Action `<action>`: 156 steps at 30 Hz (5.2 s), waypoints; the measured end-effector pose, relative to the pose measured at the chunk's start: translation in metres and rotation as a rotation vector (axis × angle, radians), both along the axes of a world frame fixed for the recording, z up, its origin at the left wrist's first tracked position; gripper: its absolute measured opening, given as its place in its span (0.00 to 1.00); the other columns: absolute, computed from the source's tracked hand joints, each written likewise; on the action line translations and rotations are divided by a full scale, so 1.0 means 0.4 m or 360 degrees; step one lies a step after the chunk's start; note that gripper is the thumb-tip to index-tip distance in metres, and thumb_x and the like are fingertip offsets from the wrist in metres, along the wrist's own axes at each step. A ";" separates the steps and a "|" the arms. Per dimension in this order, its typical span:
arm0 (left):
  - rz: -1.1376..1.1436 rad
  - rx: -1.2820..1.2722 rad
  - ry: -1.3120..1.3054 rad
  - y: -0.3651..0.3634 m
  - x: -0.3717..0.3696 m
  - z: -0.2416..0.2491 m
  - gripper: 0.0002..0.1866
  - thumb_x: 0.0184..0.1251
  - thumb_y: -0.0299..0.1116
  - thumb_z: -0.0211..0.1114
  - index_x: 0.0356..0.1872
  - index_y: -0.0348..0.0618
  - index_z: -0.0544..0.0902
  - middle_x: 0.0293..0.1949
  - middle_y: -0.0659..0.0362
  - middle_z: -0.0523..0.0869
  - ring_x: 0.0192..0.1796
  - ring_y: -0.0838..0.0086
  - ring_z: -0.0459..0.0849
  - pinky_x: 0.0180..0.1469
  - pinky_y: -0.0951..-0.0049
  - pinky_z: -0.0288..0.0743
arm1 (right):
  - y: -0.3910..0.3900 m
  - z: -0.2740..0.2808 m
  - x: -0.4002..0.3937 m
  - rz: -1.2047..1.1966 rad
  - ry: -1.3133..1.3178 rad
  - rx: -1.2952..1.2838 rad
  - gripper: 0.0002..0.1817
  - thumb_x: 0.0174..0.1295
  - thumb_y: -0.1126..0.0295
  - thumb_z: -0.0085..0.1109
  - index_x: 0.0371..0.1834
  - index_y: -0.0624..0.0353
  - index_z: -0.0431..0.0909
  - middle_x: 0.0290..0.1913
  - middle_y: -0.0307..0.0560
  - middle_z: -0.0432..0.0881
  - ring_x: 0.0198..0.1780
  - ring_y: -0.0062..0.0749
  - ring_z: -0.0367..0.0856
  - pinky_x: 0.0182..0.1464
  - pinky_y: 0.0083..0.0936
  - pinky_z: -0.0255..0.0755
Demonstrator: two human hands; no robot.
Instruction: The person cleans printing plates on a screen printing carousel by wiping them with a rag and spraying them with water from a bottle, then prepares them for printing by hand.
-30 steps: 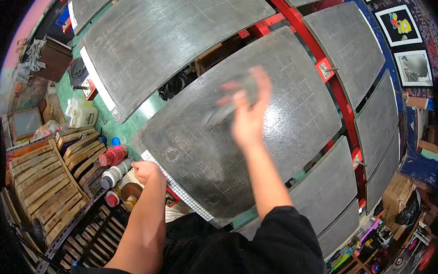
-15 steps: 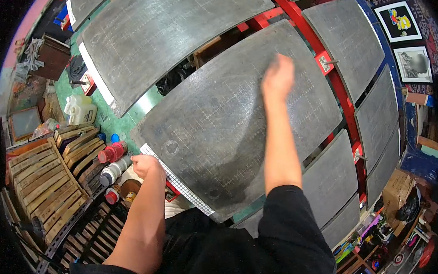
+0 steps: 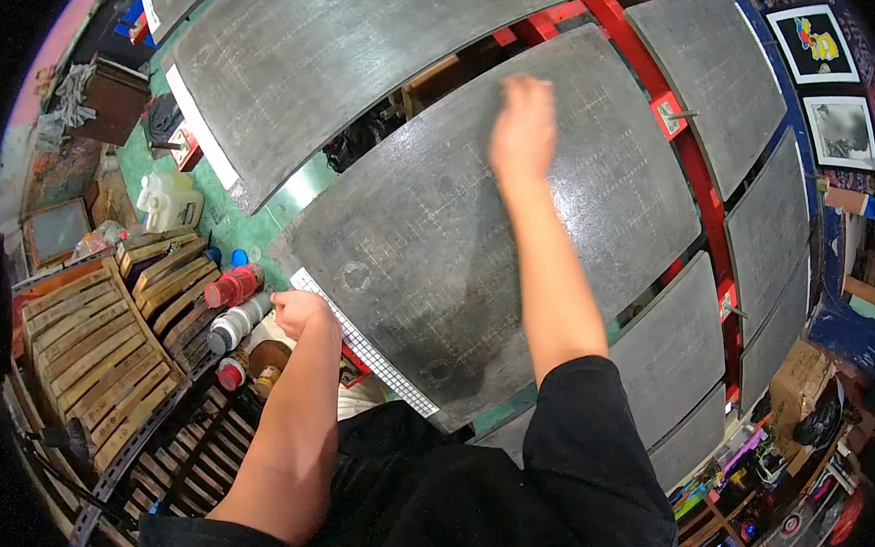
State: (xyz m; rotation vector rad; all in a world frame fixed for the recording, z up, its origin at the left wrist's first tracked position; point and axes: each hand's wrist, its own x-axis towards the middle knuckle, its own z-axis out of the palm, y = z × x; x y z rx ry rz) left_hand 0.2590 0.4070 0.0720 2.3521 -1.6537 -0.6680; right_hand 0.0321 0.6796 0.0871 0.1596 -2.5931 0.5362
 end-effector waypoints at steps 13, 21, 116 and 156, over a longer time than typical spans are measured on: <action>0.0081 0.0115 0.0043 0.004 -0.016 0.023 0.31 0.83 0.52 0.44 0.42 0.46 0.95 0.48 0.47 0.93 0.54 0.44 0.87 0.62 0.47 0.76 | -0.111 0.125 0.189 0.0128 -0.0013 -0.0692 0.20 0.64 0.81 0.56 0.59 0.60 0.83 0.62 0.56 0.84 0.67 0.55 0.80 0.73 0.46 0.72; 0.0059 0.0079 -0.0012 0.004 -0.006 0.009 0.31 0.83 0.53 0.43 0.42 0.47 0.94 0.49 0.48 0.93 0.54 0.45 0.87 0.61 0.47 0.76 | -0.429 0.007 0.295 0.0925 -0.0509 -0.0424 0.15 0.70 0.71 0.51 0.52 0.54 0.87 0.57 0.53 0.85 0.63 0.52 0.80 0.71 0.43 0.72; -0.0037 0.0113 0.0027 -0.004 -0.005 0.016 0.36 0.85 0.56 0.40 0.56 0.36 0.90 0.60 0.43 0.89 0.63 0.46 0.85 0.69 0.50 0.73 | -0.116 0.075 0.000 0.1676 -0.0682 -0.0756 0.26 0.53 0.83 0.58 0.57 0.55 0.86 0.61 0.51 0.85 0.68 0.48 0.81 0.71 0.39 0.74; -0.0017 0.0148 -0.0051 -0.035 0.010 -0.028 0.33 0.84 0.57 0.43 0.57 0.42 0.90 0.57 0.43 0.90 0.60 0.41 0.86 0.67 0.45 0.75 | 0.053 0.144 0.700 0.1216 -0.1194 -0.0814 0.34 0.44 0.88 0.55 0.56 0.48 0.90 0.65 0.43 0.87 0.73 0.44 0.79 0.75 0.40 0.74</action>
